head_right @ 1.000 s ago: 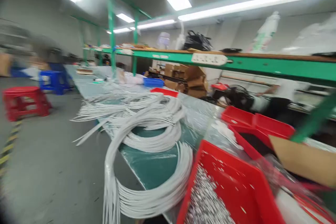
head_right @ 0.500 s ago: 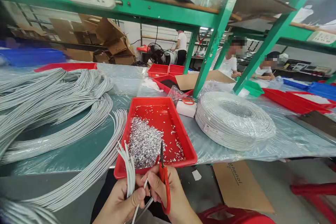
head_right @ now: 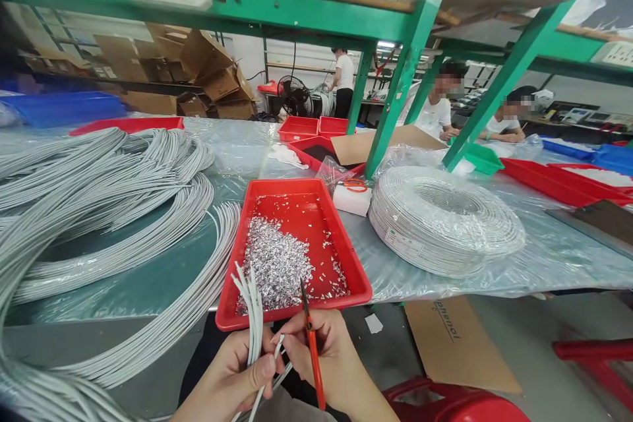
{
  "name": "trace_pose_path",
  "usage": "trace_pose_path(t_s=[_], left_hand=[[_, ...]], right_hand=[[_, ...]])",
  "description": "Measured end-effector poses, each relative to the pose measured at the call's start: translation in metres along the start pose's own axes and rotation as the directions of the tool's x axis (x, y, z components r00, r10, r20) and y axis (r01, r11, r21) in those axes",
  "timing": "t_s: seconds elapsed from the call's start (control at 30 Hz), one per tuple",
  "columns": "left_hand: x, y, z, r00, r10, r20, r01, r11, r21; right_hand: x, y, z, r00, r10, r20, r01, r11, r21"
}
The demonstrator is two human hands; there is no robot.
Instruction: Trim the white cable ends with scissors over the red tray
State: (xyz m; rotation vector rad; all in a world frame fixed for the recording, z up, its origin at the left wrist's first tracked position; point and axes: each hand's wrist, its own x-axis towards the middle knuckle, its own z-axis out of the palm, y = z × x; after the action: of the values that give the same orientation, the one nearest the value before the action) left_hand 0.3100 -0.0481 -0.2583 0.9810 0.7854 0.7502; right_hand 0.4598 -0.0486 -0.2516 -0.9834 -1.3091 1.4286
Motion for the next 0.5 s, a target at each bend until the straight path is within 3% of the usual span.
trace_pose_path(t_s=[0.07, 0.13, 0.3, 0.43, 0.5], left_hand=[[0.001, -0.002, -0.001, 0.994, -0.008, 0.113, 0.008, 1.0, -0.001], [0.001, -0.006, -0.001, 0.987, -0.011, 0.157, 0.007, 1.0, 0.029], [-0.001, -0.018, 0.003, 0.995, 0.097, -0.02, -0.093, 0.985, 0.143], [-0.003, -0.013, 0.002, 0.99, 0.14, 0.009, -0.14, 0.99, 0.011], [-0.002, -0.009, 0.001, 0.994, 0.105, -0.007, -0.105, 0.994, -0.017]], right_hand=[[0.0, -0.003, 0.001, 0.999, -0.044, -0.021, 0.042, 0.996, -0.08], [0.004, -0.007, -0.001, 0.991, -0.112, -0.068, 0.093, 0.968, -0.231], [0.035, -0.028, -0.028, 0.929, -0.323, -0.183, 0.097, 0.686, -0.721], [0.061, -0.035, -0.052, 0.897, -0.381, -0.224, 0.069, 0.621, -0.781], [0.063, -0.036, -0.053, 0.907, -0.374, -0.192, 0.115, 0.66, -0.743]])
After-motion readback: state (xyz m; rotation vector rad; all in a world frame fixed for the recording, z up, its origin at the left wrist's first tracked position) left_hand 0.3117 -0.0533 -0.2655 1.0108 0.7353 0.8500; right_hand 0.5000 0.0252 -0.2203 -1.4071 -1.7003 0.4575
